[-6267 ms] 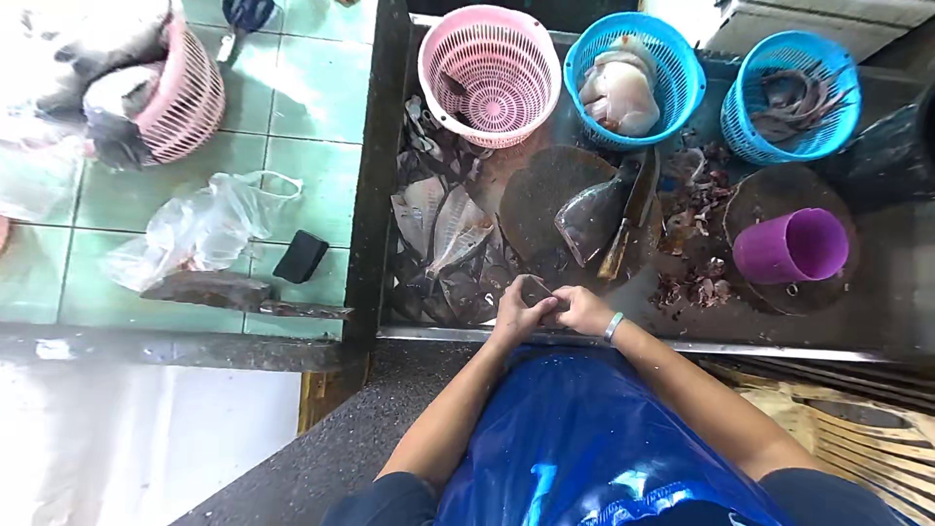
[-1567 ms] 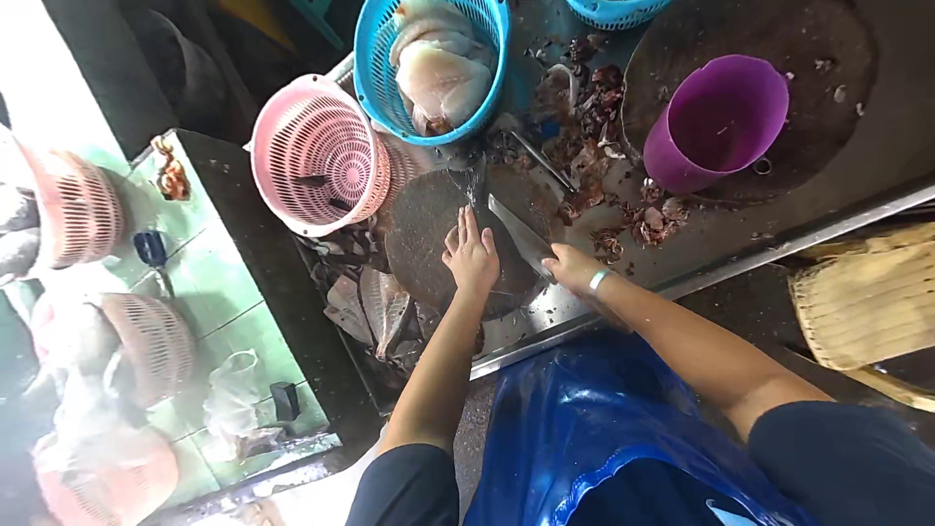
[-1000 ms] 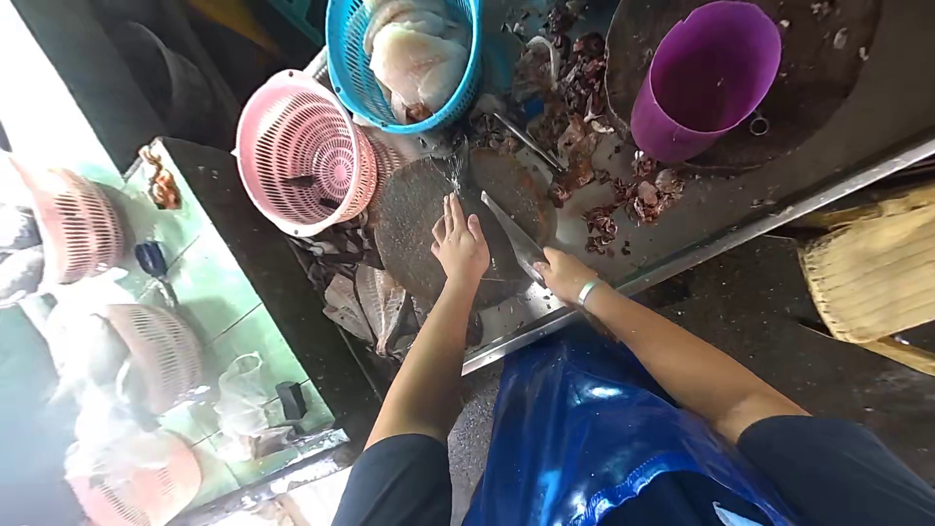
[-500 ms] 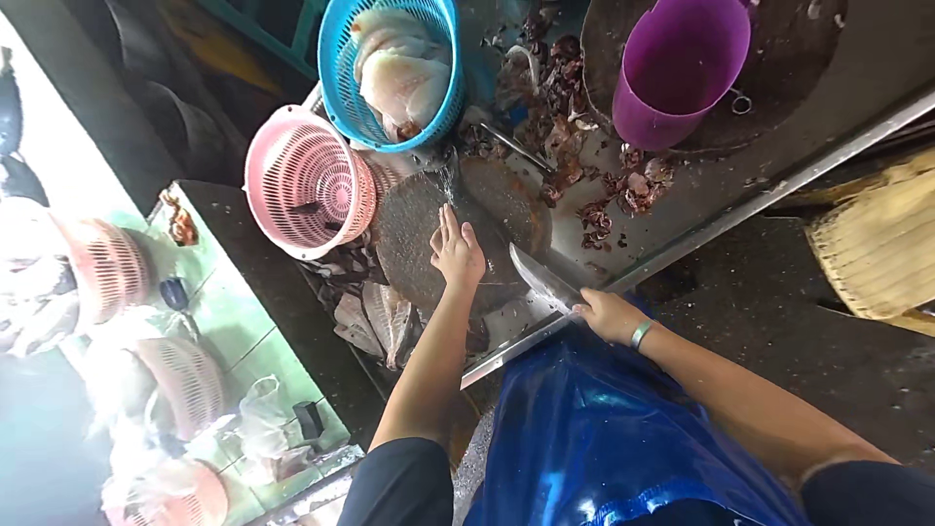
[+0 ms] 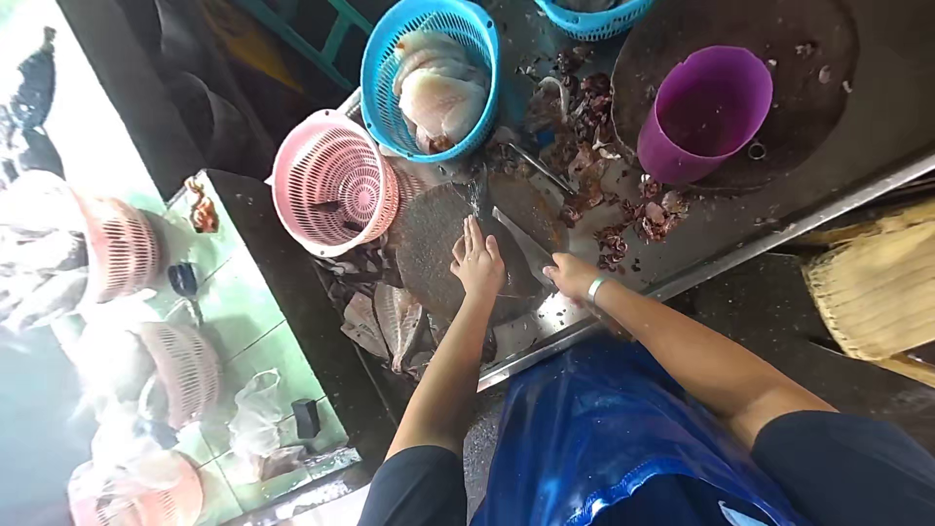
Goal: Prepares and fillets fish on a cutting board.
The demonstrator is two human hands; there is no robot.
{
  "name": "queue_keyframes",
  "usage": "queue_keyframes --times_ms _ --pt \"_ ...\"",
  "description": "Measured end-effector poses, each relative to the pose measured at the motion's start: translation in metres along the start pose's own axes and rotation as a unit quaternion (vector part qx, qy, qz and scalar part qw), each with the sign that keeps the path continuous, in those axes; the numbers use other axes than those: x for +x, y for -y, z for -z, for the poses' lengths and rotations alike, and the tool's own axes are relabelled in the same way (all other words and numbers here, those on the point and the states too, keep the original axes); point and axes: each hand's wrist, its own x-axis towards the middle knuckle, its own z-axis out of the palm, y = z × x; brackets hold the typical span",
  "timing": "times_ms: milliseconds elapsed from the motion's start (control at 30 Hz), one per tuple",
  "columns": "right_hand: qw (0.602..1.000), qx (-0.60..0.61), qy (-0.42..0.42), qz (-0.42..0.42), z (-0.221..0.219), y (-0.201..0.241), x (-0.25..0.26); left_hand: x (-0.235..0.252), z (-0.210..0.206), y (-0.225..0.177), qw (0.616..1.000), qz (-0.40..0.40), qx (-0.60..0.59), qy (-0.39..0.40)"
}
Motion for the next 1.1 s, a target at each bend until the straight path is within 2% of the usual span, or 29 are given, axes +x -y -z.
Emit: queue_keyframes --times_ms 167,267,367,533,667,800,933,1033,1100 --pt "1.0 -0.004 -0.016 -0.008 0.019 0.053 0.029 0.0 0.003 0.0 1.0 0.003 -0.01 0.009" --pt "1.0 -0.002 -0.02 -0.012 0.025 0.064 0.047 0.0 0.001 0.001 1.0 0.001 -0.015 -0.001" --pt "1.0 -0.012 -0.003 0.001 0.023 0.044 0.035 0.0 0.002 0.0 1.0 0.002 -0.013 -0.001" --pt "0.999 -0.037 -0.016 0.01 -0.015 -0.036 -0.024 -0.001 0.001 0.0 1.0 0.0 -0.011 0.007" --pt "0.99 -0.121 0.057 0.036 -0.03 -0.085 -0.061 0.0 0.003 -0.002 1.0 0.001 0.007 -0.005" --pt "0.984 -0.16 0.071 0.041 -0.03 -0.098 -0.077 -0.021 0.011 -0.018 0.997 -0.007 0.041 -0.067" --pt "0.983 -0.159 0.079 0.044 -0.027 -0.098 -0.075 -0.049 0.024 -0.054 0.995 0.047 0.081 0.021" --pt "0.981 -0.165 0.09 0.047 -0.024 -0.096 -0.078 -0.046 0.032 -0.076 0.984 0.095 0.127 0.08" --pt "0.982 -0.154 0.093 0.05 -0.018 -0.099 -0.082 -0.04 0.043 -0.08 0.983 0.099 0.123 0.089"
